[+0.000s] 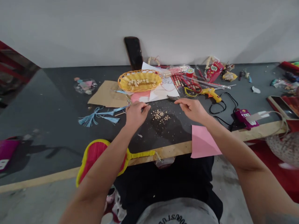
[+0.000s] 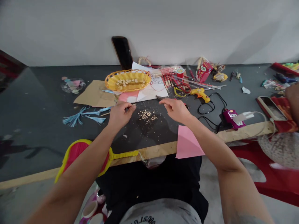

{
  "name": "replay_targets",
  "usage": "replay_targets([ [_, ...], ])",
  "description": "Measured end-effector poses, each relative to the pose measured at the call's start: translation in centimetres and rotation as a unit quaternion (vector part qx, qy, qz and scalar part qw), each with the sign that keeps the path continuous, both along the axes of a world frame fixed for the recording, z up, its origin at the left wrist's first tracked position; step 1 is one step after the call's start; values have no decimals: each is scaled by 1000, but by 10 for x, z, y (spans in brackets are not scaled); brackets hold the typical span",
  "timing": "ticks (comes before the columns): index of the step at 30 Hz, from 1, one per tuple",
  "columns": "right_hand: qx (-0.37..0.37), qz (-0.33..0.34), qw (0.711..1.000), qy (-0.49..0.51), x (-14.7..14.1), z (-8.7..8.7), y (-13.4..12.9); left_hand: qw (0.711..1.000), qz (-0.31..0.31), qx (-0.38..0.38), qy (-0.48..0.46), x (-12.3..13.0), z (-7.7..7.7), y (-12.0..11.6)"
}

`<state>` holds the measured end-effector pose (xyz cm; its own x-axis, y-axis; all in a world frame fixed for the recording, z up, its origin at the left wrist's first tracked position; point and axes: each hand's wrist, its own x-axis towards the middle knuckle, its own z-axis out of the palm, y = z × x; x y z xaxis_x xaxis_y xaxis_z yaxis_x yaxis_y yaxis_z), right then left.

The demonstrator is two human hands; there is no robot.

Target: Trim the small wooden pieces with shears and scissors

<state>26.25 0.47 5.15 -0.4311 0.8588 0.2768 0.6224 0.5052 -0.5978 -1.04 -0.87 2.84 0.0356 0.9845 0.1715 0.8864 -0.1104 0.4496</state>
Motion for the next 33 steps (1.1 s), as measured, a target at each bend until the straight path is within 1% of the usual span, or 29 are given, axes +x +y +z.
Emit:
replay_targets([
  [3,9,-4,1000,-9,-10,-13,0,999,-50,5,2,-3,-12,-2],
  [5,27,-3,999,-22,-18,-23,4,998,-65,3,7,-4,-17,-4],
  [10,98,33,990,-92,-33,-43,14,996,-82,3,37,-3,-20,-10],
  [13,103,63,985,-124,-35,-49,13,994,-92,4,63,-2,-21,-13],
  [17,83,83,985,-128,-34,-54,9,990,-114,3,83,-3,-23,-16],
  [20,68,90,986,-124,-34,-55,7,988,-136,3,66,-2,-23,-17],
  [23,59,89,987,-123,-35,-55,4,989,-142,-1,48,-1,-23,-18],
  [26,58,79,984,-151,-38,-53,-1,988,-143,-9,62,1,-22,-20],
  [29,58,80,980,-173,-40,-52,-3,985,-157,-15,68,1,-21,-20],
  [31,55,86,983,-153,-39,-51,-2,985,-167,-9,51,0,-19,-20],
  [33,53,90,988,-118,-38,-52,0,987,-155,-2,38,-1,-19,-18],
])
